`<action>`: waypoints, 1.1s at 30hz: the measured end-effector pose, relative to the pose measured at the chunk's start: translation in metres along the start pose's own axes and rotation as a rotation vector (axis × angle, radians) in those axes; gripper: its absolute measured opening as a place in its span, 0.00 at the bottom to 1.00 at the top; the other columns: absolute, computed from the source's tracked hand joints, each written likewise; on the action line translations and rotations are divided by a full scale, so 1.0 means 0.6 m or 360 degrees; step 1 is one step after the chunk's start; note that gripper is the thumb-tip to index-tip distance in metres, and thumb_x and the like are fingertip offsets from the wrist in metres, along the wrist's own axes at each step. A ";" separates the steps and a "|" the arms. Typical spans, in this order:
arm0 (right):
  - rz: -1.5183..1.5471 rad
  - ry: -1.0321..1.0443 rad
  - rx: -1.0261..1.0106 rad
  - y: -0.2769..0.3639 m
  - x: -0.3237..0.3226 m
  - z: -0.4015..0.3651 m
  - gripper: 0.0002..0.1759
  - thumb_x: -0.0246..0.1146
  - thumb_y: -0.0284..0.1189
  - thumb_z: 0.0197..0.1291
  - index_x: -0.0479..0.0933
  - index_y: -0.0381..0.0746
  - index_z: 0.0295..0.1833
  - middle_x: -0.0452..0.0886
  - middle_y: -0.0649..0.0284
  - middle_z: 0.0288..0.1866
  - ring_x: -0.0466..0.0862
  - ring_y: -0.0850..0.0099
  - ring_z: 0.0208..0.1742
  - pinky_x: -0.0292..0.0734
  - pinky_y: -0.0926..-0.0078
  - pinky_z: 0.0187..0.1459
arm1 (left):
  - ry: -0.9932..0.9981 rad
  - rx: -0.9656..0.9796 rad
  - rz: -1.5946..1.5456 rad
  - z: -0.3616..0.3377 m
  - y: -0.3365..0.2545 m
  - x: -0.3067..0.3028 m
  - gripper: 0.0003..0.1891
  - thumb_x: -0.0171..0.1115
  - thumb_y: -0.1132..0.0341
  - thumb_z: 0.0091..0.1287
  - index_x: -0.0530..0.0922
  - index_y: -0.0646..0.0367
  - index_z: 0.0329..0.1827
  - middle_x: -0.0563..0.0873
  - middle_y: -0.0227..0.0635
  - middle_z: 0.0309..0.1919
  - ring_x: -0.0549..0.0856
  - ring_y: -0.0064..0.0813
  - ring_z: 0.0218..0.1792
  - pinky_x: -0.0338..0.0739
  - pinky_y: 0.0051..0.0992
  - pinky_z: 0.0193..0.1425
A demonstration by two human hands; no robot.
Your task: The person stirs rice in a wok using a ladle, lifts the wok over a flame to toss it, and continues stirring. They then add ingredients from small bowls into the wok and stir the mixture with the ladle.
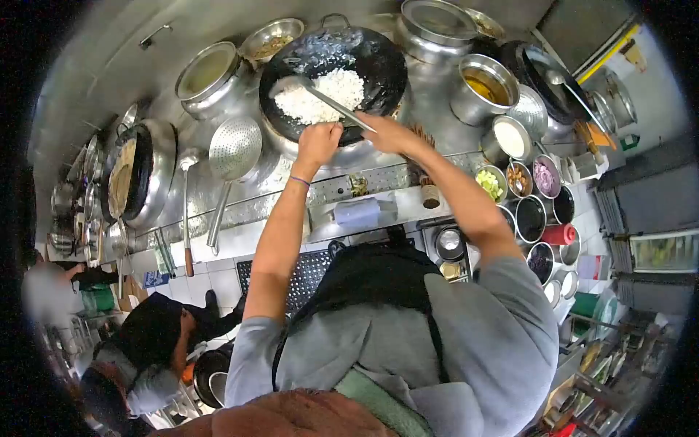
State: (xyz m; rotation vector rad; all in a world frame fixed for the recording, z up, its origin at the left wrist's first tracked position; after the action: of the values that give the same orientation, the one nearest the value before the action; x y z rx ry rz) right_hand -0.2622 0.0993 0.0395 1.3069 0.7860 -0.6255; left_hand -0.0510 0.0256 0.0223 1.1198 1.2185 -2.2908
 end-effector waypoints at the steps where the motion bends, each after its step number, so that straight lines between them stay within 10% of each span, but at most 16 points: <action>1: -0.0215 -0.0023 -0.0068 -0.003 -0.008 -0.044 0.32 0.61 0.31 0.71 0.66 0.49 0.80 0.87 0.40 0.47 0.88 0.43 0.47 0.82 0.48 0.49 | 0.0073 -0.0016 0.0042 0.008 0.000 -0.005 0.19 0.59 0.55 0.70 0.88 0.61 0.31 0.89 0.55 0.32 0.89 0.57 0.36 0.84 0.49 0.46; 7: -0.0883 0.0154 0.0548 0.057 -0.134 -0.179 0.35 0.61 0.30 0.71 0.64 0.56 0.82 0.88 0.44 0.46 0.87 0.39 0.43 0.83 0.42 0.46 | -0.0031 -0.0044 0.0181 0.003 -0.013 0.012 0.20 0.57 0.54 0.67 0.89 0.58 0.26 0.89 0.52 0.27 0.90 0.55 0.31 0.85 0.50 0.40; 15: -0.0674 -0.0150 0.0322 0.056 -0.148 -0.214 0.32 0.64 0.32 0.70 0.69 0.55 0.79 0.88 0.47 0.47 0.88 0.44 0.44 0.82 0.45 0.48 | -0.0177 0.0112 0.0073 -0.066 -0.109 -0.033 0.15 0.62 0.57 0.64 0.88 0.53 0.23 0.87 0.47 0.22 0.87 0.50 0.22 0.83 0.47 0.30; 21: -0.0576 0.0205 0.0296 0.138 -0.321 -0.299 0.28 0.66 0.27 0.69 0.76 0.50 0.74 0.85 0.45 0.59 0.85 0.45 0.58 0.81 0.54 0.59 | -0.0092 0.0062 0.0166 -0.043 -0.140 -0.092 0.17 0.59 0.55 0.66 0.89 0.52 0.24 0.88 0.49 0.24 0.89 0.53 0.27 0.85 0.49 0.37; 33: -0.0724 -0.0064 0.0551 0.109 -0.173 -0.194 0.30 0.65 0.31 0.69 0.73 0.57 0.76 0.86 0.41 0.47 0.86 0.40 0.47 0.81 0.46 0.50 | 0.0137 -0.0052 0.0199 -0.181 -0.087 -0.011 0.16 0.62 0.57 0.64 0.88 0.55 0.22 0.88 0.47 0.22 0.88 0.52 0.25 0.85 0.48 0.34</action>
State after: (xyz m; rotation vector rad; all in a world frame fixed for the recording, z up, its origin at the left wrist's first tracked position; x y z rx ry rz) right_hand -0.2903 0.2220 0.1524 1.4290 0.9813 -1.1888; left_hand -0.0239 0.1432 0.0205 1.2577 1.1776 -2.1433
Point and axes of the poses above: each hand's wrist, its own z-axis towards the middle knuckle, its own x-axis out of the palm, y = z × x, the point moved 1 cm from there along z, towards the middle knuckle
